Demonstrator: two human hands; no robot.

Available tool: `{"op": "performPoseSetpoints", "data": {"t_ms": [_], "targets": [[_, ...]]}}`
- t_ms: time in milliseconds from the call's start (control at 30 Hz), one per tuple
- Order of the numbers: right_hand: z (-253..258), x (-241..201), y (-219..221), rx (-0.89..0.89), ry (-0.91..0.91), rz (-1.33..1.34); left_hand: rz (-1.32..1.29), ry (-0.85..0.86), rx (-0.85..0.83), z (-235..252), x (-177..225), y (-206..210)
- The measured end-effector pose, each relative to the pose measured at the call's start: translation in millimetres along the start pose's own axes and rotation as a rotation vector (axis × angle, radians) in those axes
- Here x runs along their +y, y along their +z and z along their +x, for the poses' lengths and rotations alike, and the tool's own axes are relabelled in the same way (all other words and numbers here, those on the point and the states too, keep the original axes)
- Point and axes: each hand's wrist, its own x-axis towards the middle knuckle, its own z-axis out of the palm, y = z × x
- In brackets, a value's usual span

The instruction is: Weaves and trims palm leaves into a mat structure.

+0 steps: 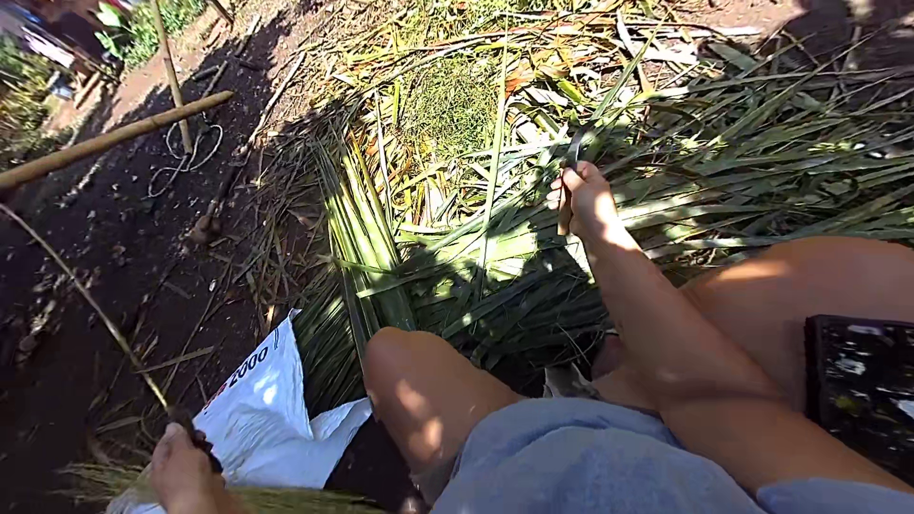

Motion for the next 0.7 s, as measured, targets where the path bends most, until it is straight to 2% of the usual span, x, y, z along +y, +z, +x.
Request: {"op": "performPoseSetpoints", "data": {"t_ms": [67,133,200,300,433,567,700], "targets": [[-23.0,-4.6,25.9,-0.265,-0.047,-0.1,-0.113,-0.029,-0.193,-52.5,68.7,64.8],[-51.3,-11.9,47.5,-0.48,-0.067,-0.158,-0.186,-0.03,-0.365,-88.0,111.5,115.6],[-76.9,-14.8,58.9,-0.683,-0.088,-0.176,-0.295,-0.027,-0.514,-112.5,135.5,156.4],[-98.4,-7.6,64.7,-0.827,-0.148,-0.233,-0.408,0.043,-0.669,-143.3,155.0,198.8],[-104.3,-5.7,63.3,-0.907,-0.242,-0.421,-0.355,0.077,-0.814,-178.6,184.3,210.2],[-106.4,-17.8,62.5,-0.987,-0.329,-0.533,-0.351,0.195,-0.896,-194.0,185.2,208.8],[-106.6,-22.1,63.1,-1.042,-0.361,-0.568,-0.356,0.212,-0.953,-195.9,183.7,203.2]]}}
